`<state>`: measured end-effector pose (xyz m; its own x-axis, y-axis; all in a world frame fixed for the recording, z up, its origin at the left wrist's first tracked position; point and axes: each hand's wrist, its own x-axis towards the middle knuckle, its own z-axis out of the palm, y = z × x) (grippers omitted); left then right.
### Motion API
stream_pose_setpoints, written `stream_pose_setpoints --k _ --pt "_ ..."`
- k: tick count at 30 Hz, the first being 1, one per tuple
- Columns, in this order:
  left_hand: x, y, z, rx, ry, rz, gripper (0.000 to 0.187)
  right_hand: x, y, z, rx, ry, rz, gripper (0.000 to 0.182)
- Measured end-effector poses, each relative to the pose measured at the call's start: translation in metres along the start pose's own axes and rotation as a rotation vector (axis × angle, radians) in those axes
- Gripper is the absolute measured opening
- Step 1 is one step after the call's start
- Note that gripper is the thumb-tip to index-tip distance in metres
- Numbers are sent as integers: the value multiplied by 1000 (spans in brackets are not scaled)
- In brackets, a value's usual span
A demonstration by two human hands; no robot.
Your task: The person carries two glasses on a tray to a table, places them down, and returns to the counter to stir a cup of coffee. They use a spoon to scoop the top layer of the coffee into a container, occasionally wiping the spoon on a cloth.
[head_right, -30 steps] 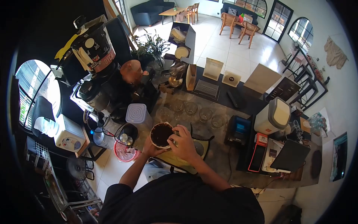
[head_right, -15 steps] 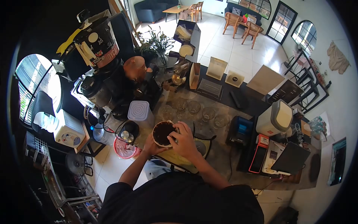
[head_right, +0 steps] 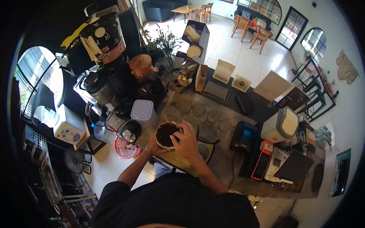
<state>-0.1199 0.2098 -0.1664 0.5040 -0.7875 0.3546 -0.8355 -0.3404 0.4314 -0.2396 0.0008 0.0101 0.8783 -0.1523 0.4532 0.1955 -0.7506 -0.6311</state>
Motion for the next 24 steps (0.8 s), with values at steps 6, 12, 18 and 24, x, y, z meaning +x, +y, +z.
stream_pose_setpoints --k 6,12,18,24 --pt "-1 -1 3 -6 13 -6 96 1 -5 -4 1 -39 -8 13" --pt "0 2 -2 7 1 -8 96 1 0 -5 -25 -16 -2 13" --pt "2 6 -7 -21 27 -10 94 3 -2 -1 -11 -17 28 12" --pt "1 2 -5 -55 14 -10 95 8 -3 3 -38 19 37 13"
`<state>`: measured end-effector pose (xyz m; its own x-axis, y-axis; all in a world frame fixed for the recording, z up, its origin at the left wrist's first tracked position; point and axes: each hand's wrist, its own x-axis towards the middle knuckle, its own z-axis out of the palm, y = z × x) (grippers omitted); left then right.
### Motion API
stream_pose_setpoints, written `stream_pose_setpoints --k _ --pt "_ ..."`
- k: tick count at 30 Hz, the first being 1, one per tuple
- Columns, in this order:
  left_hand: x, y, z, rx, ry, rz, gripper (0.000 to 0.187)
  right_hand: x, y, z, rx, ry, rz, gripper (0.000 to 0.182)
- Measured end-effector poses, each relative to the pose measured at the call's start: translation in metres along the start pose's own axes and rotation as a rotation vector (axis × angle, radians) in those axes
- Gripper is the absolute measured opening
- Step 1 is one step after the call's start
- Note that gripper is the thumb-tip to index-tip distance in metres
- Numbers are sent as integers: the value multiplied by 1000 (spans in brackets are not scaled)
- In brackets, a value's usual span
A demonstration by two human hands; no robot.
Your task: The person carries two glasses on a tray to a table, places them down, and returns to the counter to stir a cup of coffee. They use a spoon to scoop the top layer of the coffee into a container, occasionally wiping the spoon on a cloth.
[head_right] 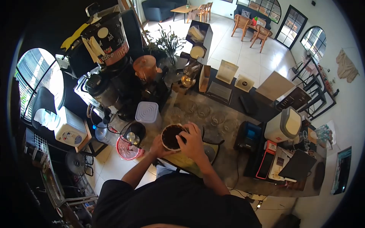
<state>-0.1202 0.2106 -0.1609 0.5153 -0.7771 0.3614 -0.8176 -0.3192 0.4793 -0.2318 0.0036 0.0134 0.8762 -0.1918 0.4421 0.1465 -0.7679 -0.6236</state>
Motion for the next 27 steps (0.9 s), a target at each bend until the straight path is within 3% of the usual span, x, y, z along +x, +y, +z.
stream_pose_setpoints --k 7,10,17,27 --pt "2 2 -5 -71 -32 -32 103 13 -13 11 -15 -49 64 14" --pt "9 3 -20 -205 -47 15 104 16 -24 23 -92 30 104 15" --pt "3 -12 -4 -322 -66 -18 86 5 -56 37 -264 162 337 18" --pt "6 -9 -14 -422 -192 -84 91 -8 -82 53 -418 360 501 17"
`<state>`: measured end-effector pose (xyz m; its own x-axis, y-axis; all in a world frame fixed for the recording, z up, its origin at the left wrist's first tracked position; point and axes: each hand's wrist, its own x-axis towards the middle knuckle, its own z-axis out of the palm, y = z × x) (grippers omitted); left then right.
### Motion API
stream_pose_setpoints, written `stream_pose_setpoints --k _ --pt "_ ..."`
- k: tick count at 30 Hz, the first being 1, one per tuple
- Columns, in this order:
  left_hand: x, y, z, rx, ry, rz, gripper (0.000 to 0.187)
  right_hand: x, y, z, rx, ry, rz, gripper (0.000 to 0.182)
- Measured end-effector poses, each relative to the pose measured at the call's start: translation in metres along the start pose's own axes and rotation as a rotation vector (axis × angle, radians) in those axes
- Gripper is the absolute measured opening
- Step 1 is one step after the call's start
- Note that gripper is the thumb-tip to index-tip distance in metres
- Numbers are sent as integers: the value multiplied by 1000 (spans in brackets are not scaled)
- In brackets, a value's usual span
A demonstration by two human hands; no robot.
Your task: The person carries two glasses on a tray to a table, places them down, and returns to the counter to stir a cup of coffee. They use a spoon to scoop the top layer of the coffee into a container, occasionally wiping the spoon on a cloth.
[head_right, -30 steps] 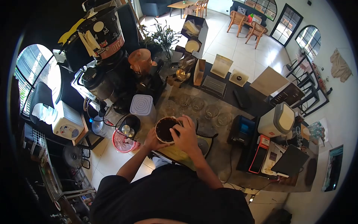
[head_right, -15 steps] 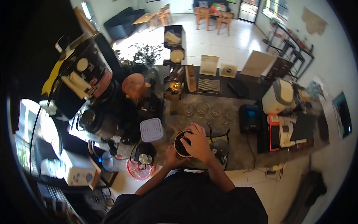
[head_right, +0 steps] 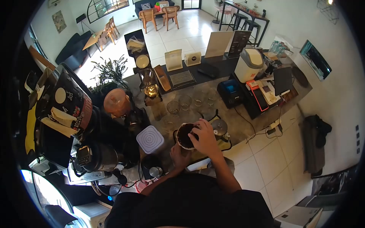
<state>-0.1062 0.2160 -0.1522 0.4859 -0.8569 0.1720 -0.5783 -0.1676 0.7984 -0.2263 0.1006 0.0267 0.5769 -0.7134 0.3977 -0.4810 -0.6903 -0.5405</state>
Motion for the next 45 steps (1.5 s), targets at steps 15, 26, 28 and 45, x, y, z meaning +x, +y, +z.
stream_pose_setpoints --k 15,26,28,45 --pt "-4 -19 1 -81 45 145 88 0 -9 12 38 -37 -17 17" --pt "-4 -19 2 -74 61 152 88 1 -11 13 -1 -17 -7 16" --pt "-4 -15 2 -33 42 134 87 -1 -11 12 -19 20 -63 16" --pt "-2 -19 4 -11 18 143 84 -13 -12 15 42 99 69 17"
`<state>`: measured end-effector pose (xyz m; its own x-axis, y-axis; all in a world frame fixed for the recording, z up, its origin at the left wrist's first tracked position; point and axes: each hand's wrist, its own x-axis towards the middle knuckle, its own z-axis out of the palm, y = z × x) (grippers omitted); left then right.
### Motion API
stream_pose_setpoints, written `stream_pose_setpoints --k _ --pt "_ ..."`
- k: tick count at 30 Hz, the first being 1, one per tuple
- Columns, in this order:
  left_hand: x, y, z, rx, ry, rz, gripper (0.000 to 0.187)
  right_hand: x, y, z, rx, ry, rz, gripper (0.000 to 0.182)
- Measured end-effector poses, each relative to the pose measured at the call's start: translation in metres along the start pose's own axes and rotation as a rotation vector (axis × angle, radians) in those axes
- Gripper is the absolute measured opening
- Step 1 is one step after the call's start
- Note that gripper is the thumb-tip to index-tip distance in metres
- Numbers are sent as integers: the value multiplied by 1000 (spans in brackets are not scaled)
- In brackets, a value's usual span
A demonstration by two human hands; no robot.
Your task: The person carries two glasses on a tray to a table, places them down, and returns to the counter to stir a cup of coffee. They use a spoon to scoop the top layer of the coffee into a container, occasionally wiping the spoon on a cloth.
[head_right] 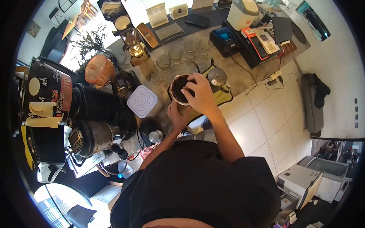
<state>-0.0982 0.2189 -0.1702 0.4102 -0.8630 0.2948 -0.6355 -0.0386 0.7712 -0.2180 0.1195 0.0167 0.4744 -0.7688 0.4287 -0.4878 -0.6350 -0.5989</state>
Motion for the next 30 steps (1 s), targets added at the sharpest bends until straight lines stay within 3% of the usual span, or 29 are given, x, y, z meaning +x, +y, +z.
stream_pose_setpoints --k 30 --pt "4 13 -4 11 -9 -65 95 7 15 -5 20 -12 -61 16"
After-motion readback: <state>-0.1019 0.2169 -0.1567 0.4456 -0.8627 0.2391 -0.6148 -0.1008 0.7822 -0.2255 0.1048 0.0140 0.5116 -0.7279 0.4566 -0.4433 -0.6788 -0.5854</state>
